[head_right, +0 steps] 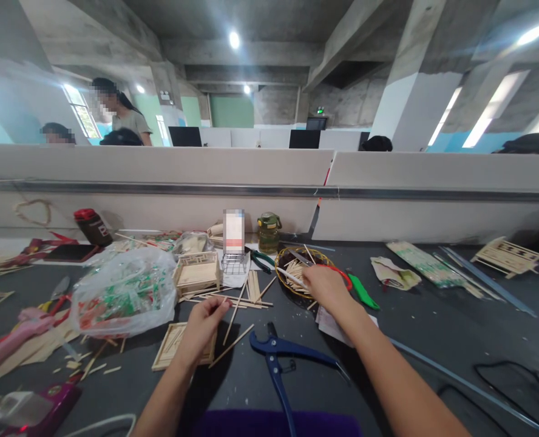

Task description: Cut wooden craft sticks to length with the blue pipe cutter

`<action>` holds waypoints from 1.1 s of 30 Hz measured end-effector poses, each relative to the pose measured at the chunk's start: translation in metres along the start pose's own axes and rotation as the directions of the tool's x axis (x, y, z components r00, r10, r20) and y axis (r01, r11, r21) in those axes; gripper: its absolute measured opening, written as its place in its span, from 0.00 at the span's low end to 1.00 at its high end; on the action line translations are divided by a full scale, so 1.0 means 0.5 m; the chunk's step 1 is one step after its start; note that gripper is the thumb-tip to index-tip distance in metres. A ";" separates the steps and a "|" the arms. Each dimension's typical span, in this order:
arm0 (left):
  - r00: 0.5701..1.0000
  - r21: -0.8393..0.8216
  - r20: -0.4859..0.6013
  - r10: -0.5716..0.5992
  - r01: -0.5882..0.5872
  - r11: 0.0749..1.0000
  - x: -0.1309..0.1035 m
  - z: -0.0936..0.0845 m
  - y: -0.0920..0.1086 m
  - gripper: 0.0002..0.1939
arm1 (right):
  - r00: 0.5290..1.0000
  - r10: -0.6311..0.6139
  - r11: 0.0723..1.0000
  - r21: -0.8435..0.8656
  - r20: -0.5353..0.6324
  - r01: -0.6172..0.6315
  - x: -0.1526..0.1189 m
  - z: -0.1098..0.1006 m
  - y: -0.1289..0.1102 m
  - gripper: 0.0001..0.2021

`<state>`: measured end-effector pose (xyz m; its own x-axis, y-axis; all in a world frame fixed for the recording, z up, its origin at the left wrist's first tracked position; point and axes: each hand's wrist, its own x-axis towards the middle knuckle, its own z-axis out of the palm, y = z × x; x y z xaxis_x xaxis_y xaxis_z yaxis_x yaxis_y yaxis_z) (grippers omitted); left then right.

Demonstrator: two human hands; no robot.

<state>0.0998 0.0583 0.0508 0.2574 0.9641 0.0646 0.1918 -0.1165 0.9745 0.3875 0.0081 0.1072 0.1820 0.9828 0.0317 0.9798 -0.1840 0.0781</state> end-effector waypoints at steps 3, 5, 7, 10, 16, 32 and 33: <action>0.986 0.425 0.164 0.020 -0.089 0.901 -0.009 0.004 -0.004 0.13 | 0.987 -0.141 0.990 0.025 0.074 0.140 -0.033 -0.003 -0.038 0.09; 0.976 0.609 0.215 -0.029 -0.111 0.785 -0.019 0.008 -0.001 0.12 | 0.970 -0.223 0.974 0.056 0.099 0.218 -0.053 0.007 -0.062 0.08; 0.967 0.707 0.251 -0.050 -0.148 0.691 -0.028 0.013 0.001 0.07 | 0.954 -0.284 0.956 0.097 0.097 0.275 -0.068 0.018 -0.086 0.08; 0.954 0.786 0.287 -0.088 -0.182 0.591 -0.035 0.023 -0.001 0.05 | 0.946 -0.319 0.936 0.176 0.055 0.305 -0.078 0.027 -0.123 0.08; 0.953 0.839 0.288 -0.095 -0.203 0.505 -0.038 0.034 -0.012 0.09 | 0.984 -0.164 0.900 0.398 -0.072 0.179 -0.064 0.024 -0.191 0.08; 0.967 -0.510 0.255 -0.001 0.135 0.850 -0.011 0.024 0.010 0.19 | 0.999 0.025 0.033 0.999 -0.032 0.031 -0.072 0.098 -0.277 0.22; 0.968 -0.531 0.249 0.011 0.127 0.838 -0.011 0.024 0.008 0.18 | 0.998 0.042 0.041 0.998 -0.047 0.045 -0.072 0.099 -0.279 0.22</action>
<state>0.1106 0.0498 0.0518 0.4870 0.8731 0.0200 -0.3091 0.1510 0.9390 0.2485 -0.0008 0.0459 0.2191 0.9723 0.0818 0.1311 0.0538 -0.9899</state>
